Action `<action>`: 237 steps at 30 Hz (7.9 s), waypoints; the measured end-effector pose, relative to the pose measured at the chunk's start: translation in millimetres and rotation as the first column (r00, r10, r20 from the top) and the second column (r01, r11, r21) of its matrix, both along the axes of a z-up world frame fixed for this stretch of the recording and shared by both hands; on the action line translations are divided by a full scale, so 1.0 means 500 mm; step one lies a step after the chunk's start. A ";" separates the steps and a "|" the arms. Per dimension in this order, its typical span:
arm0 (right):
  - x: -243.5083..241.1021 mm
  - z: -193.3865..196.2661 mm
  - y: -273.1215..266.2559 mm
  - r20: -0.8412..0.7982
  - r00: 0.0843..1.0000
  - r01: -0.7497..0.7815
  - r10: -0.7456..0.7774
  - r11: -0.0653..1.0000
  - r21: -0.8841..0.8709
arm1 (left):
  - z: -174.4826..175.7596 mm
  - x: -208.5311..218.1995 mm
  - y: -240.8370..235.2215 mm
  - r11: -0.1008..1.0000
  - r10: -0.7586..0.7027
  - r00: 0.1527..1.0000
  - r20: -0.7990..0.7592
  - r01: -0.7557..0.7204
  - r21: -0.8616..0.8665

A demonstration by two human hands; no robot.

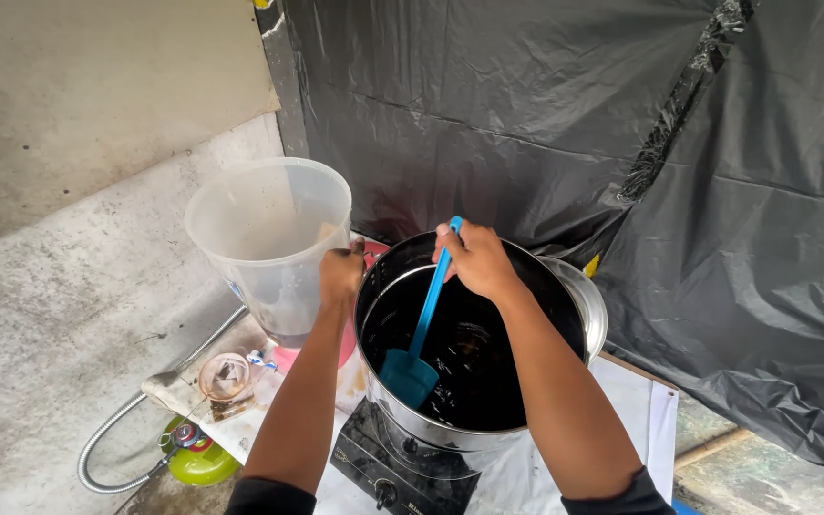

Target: Stirring a large pot of tea and then using a ladle to pour it through a cloth filter into another container.

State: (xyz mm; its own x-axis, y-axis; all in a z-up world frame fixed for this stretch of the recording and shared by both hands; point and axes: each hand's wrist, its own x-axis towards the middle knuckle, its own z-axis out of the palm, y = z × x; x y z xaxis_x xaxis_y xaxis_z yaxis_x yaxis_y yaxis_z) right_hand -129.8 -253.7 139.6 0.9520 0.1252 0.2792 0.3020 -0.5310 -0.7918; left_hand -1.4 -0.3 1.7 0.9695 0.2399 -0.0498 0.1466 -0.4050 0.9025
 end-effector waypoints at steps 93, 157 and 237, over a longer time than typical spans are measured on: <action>0.022 -0.037 -0.080 -0.118 0.978 0.175 -0.170 0.984 0.031 | -0.058 0.054 0.027 0.978 -0.196 0.980 0.034 0.198 -0.068; 0.053 -0.089 -0.102 -0.004 0.980 0.199 -0.201 0.973 -0.114 | -0.144 0.158 0.019 0.941 -0.322 0.946 -0.047 0.313 -0.129; -0.012 -0.027 -0.001 -0.452 0.891 0.018 -0.051 0.997 -0.077 | -0.117 0.113 0.002 0.912 -0.342 0.937 -0.071 0.313 -0.265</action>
State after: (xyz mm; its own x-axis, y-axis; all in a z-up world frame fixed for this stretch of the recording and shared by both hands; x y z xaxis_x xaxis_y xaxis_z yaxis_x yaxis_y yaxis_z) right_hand -135.7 -254.2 126.3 0.9769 0.0934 -0.1920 -0.1004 -0.5928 -0.7991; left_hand 55.2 0.7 -56.7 0.9757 -0.1242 -0.1805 0.1510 -0.2159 0.9647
